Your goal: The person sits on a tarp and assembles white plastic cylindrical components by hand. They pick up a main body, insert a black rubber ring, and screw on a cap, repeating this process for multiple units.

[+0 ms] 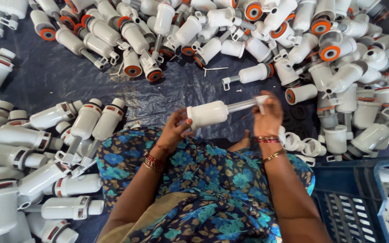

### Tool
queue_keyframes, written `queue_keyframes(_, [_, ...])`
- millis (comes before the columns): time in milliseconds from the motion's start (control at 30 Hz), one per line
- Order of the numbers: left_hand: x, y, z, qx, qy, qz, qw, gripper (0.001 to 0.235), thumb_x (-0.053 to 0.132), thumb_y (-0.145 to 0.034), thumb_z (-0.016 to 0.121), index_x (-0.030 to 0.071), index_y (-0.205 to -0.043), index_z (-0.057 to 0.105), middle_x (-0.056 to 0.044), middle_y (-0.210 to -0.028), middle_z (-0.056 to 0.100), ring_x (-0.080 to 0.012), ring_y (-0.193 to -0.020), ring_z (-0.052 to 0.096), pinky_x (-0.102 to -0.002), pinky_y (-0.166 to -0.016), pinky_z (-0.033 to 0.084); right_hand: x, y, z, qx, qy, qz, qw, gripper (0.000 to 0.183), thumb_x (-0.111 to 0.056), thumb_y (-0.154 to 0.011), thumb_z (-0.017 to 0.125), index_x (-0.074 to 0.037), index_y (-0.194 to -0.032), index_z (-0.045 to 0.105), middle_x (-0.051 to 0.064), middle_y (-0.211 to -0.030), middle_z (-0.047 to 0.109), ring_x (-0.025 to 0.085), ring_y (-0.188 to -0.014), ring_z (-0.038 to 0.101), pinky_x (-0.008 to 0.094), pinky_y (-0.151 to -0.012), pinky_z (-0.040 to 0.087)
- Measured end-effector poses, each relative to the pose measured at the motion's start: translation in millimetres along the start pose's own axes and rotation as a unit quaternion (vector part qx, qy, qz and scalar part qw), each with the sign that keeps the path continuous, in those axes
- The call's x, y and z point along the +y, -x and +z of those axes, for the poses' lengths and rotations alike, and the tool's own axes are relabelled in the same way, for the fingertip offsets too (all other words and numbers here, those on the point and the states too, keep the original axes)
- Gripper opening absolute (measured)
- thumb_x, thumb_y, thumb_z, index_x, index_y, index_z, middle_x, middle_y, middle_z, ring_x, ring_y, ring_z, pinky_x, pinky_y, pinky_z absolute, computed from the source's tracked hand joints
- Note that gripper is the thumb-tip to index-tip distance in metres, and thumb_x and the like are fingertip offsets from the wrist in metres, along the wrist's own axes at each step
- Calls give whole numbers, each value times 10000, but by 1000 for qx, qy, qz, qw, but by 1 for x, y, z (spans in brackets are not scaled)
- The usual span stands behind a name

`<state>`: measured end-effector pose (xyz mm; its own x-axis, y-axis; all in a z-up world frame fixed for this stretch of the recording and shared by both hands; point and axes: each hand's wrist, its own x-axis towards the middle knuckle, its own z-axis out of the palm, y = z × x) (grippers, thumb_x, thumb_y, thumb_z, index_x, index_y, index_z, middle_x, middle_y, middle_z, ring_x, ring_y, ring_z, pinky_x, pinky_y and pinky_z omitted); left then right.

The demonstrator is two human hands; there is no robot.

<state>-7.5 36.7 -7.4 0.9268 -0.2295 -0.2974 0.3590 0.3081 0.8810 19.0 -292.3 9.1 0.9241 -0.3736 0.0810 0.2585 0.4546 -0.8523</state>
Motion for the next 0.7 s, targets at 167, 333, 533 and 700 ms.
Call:
queue_keyframes(167, [-10, 14, -10, -21, 82, 12, 996, 704, 175, -856, 812, 68, -1435, 426, -152, -1198, 599, -227, -867, 643, -284, -655, 553, 38, 27, 16, -94, -4, 75, 993, 448, -383, -975, 705, -81, -1299, 637, 83, -1116, 698, 156, -932, 649, 287, -773, 551])
queue_keyframes(333, [-13, 6, -25, 50, 35, -5, 998, 600, 144, -853, 776, 92, -1353, 447, -91, -1124, 584, -174, -805, 626, -285, -611, 552, 63, 17, 2, -114, 198, 140, 963, 431, -349, -993, 645, -145, -1373, 652, 17, -1131, 675, 103, -913, 624, 269, -738, 537])
queue_keyframes(533, [-41, -15, -35, 141, -40, 39, 988, 553, 179, -978, 780, 57, -1366, 406, -92, -1171, 580, -124, -934, 621, -256, -748, 558, 48, -22, -39, -123, 589, -104, 792, 431, -217, -878, 824, -82, -1254, 664, 165, -1235, 660, 288, -974, 696, 393, -840, 569])
queue_keyframes(700, [-52, -16, -47, 79, 62, -13, 995, 539, 113, -879, 754, 71, -1280, 397, -105, -1082, 589, -155, -782, 608, -314, -650, 568, -25, -63, -142, -135, 693, 40, 707, 468, -269, -796, 818, -85, -1214, 715, 144, -1232, 727, 293, -1115, 705, 405, -937, 545])
